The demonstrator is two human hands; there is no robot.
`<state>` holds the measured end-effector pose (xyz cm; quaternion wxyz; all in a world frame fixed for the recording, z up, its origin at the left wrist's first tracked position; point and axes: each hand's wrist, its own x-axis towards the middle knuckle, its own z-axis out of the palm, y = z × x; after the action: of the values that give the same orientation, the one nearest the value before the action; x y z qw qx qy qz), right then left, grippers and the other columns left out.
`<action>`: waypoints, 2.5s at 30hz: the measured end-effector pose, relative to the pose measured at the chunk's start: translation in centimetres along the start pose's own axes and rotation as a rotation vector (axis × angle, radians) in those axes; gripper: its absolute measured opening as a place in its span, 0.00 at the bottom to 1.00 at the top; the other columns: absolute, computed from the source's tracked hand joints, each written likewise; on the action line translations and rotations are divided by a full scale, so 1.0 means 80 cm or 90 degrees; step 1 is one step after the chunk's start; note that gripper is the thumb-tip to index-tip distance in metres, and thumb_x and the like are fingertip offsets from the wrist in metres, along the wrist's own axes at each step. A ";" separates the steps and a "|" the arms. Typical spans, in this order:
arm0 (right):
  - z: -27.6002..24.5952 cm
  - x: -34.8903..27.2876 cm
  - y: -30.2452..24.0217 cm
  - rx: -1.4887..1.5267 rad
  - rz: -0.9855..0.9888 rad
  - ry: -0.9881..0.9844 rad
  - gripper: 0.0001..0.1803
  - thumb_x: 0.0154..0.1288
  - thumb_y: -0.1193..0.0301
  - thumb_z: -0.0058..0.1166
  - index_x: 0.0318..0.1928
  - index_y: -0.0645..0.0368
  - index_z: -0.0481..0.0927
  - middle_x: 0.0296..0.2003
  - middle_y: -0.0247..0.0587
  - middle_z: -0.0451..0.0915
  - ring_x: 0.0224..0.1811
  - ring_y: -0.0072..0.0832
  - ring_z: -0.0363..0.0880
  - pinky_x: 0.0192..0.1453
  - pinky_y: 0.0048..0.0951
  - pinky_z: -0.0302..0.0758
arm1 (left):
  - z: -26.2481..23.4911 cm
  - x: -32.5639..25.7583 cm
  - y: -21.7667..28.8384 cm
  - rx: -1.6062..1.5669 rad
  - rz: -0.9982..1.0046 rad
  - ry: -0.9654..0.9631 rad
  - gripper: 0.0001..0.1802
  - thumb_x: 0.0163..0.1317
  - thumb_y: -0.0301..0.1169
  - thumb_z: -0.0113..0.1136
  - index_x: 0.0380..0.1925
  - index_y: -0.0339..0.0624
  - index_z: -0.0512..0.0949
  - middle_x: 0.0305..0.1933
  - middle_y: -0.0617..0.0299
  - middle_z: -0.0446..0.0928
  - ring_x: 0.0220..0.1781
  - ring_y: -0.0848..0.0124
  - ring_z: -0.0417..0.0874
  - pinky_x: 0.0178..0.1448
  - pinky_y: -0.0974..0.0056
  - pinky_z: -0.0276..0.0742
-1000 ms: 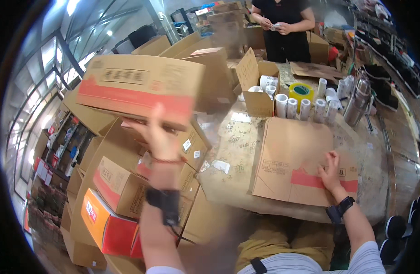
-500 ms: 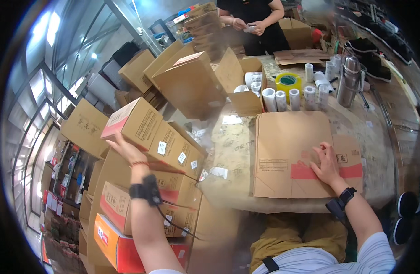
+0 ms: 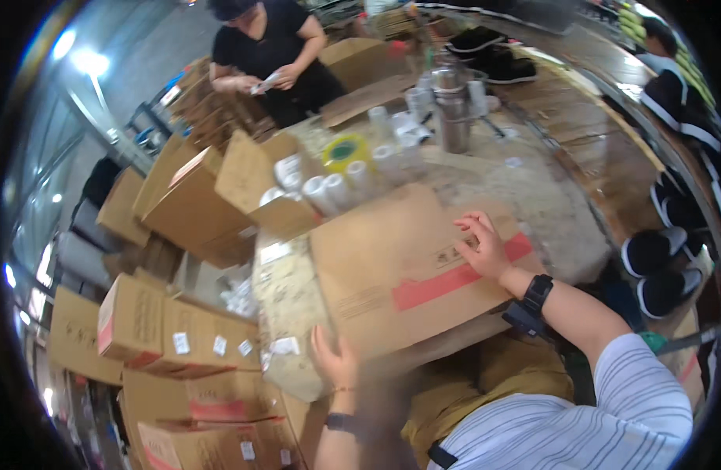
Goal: Packing shoes into cardboard boxes and stacking them for shipping.
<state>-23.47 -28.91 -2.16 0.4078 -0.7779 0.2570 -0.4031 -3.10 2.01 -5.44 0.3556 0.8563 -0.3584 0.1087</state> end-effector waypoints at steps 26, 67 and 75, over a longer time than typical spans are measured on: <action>-0.119 -0.058 -0.122 -0.130 -0.165 -0.029 0.27 0.56 0.83 0.49 0.58 0.58 0.70 0.53 0.54 0.74 0.50 0.46 0.77 0.53 0.36 0.74 | -0.073 0.038 0.125 -0.205 0.100 0.079 0.30 0.66 0.44 0.49 0.58 0.30 0.65 0.65 0.48 0.63 0.67 0.59 0.63 0.66 0.56 0.60; -0.089 0.087 -0.106 -0.261 -0.082 -0.136 0.37 0.46 0.59 0.68 0.57 0.53 0.67 0.49 0.42 0.69 0.53 0.41 0.71 0.55 0.36 0.70 | -0.052 0.143 0.195 -0.037 0.159 -0.023 0.37 0.36 0.24 0.72 0.53 0.50 0.74 0.36 0.57 0.63 0.40 0.58 0.68 0.50 0.55 0.68; -0.112 0.051 -0.112 -0.140 -0.218 0.090 0.24 0.56 0.53 0.60 0.48 0.53 0.75 0.47 0.43 0.70 0.47 0.40 0.74 0.51 0.34 0.72 | -0.079 0.143 0.215 -0.166 0.201 0.000 0.27 0.50 0.26 0.65 0.53 0.45 0.74 0.48 0.55 0.70 0.51 0.56 0.71 0.54 0.57 0.68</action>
<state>-28.11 -30.87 10.14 0.2272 -0.8196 0.1918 -0.4897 -6.27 -8.20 13.32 0.4422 0.7361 -0.4994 0.1155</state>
